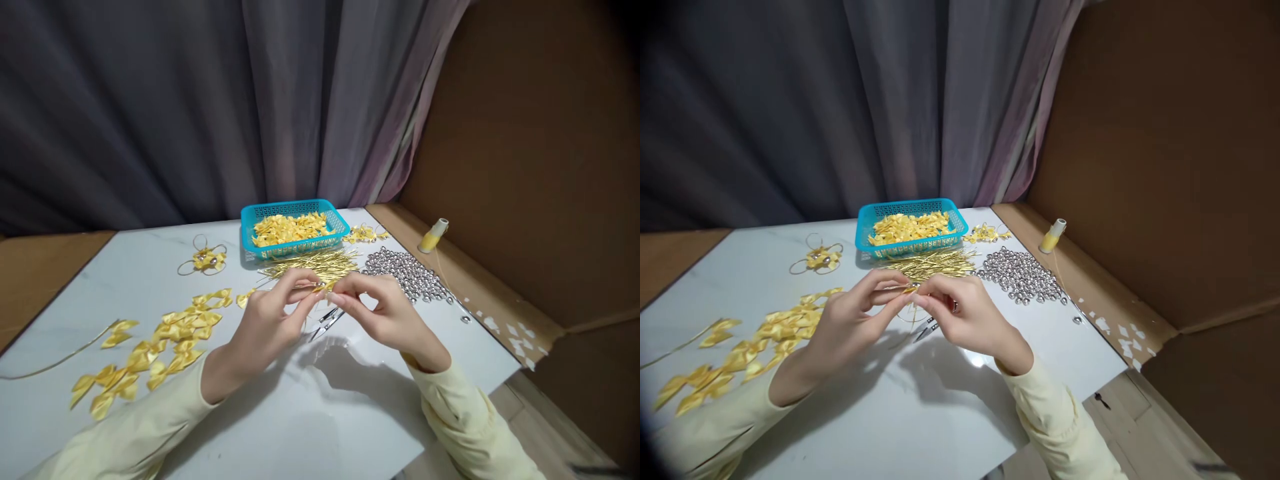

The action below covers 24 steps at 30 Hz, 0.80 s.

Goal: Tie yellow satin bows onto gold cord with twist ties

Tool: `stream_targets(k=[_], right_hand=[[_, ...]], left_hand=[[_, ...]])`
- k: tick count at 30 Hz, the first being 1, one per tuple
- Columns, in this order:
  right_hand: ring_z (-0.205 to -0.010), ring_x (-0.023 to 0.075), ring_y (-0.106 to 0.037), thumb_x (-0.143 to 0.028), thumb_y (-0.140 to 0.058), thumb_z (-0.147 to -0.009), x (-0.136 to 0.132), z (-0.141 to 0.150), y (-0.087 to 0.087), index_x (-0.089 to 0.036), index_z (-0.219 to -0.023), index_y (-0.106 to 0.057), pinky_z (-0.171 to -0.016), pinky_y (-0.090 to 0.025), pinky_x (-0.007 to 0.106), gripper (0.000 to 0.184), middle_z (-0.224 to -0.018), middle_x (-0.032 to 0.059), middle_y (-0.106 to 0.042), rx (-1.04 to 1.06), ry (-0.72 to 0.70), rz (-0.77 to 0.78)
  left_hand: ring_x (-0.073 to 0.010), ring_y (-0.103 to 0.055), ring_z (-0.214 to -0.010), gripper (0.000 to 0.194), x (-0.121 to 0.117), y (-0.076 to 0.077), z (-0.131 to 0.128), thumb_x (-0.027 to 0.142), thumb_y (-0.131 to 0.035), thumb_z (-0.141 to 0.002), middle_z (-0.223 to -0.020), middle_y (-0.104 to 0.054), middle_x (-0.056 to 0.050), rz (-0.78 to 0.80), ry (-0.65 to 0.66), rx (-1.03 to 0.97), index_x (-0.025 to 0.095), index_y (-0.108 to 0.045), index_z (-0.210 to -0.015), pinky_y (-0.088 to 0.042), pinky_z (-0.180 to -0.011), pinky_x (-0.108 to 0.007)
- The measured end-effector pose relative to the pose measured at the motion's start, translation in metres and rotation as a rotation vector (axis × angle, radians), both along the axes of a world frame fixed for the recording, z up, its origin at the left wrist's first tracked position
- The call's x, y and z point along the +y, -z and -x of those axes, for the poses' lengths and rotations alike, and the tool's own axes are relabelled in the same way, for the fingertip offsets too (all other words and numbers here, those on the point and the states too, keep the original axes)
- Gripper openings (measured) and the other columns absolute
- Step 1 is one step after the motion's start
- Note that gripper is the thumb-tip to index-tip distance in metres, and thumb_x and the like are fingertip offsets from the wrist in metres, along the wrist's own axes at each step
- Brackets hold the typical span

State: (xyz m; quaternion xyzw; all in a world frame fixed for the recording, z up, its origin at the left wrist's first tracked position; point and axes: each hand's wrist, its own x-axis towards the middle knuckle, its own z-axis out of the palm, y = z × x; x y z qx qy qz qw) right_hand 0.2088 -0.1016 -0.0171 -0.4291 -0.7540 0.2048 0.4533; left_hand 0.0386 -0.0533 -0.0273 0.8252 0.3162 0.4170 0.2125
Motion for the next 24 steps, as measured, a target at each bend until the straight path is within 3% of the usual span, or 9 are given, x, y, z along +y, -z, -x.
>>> stream_targets(k=[4,14,19,24], right_hand=[[-0.046,0.0073,-0.038,-0.029,-0.056,-0.082,-0.001,0.004,0.007,-0.016,-0.086,-0.051,-0.046,-0.031,0.02,0.014,-0.053,-0.0062,-0.044,0.015,0.061,0.051],[-0.038,0.0063,-0.031,-0.03,-0.057,-0.078,-0.002,0.027,0.021,-0.016,-0.057,-0.056,-0.041,-0.024,0.02,0.025,-0.04,-0.0055,-0.04,-0.098,0.365,0.053],[-0.04,0.0067,-0.031,-0.026,-0.057,-0.077,-0.003,0.028,0.021,-0.016,-0.057,-0.057,-0.043,-0.025,0.02,0.022,-0.041,-0.0063,-0.037,-0.083,0.313,0.12],[-0.043,0.0067,-0.031,-0.021,-0.05,-0.082,-0.003,0.028,0.022,-0.016,-0.052,-0.046,-0.044,-0.023,0.021,0.03,-0.045,-0.0059,-0.035,-0.042,0.251,0.097]], left_hand=[[-0.0157,-0.069,-0.081,0.017,0.0,-0.005,-0.001,0.021,-0.062,-0.077,-0.085,-0.069,0.002,0.125,-0.013,-0.063,0.021,-0.056,-0.093,-0.057,-0.072,-0.02],[-0.017,-0.069,-0.08,0.014,-0.003,-0.003,-0.001,0.022,-0.064,-0.076,-0.082,-0.069,0.002,0.148,-0.03,-0.131,0.021,-0.06,-0.089,-0.059,-0.072,-0.023],[-0.0183,-0.069,-0.079,0.013,-0.004,-0.001,-0.001,0.024,-0.062,-0.078,-0.085,-0.069,0.001,0.155,-0.039,-0.115,0.022,-0.06,-0.09,-0.06,-0.065,-0.023],[-0.0183,-0.069,-0.08,0.015,-0.003,0.0,-0.002,0.023,-0.063,-0.077,-0.085,-0.069,0.001,0.147,-0.036,-0.108,0.022,-0.058,-0.091,-0.059,-0.069,-0.024]])
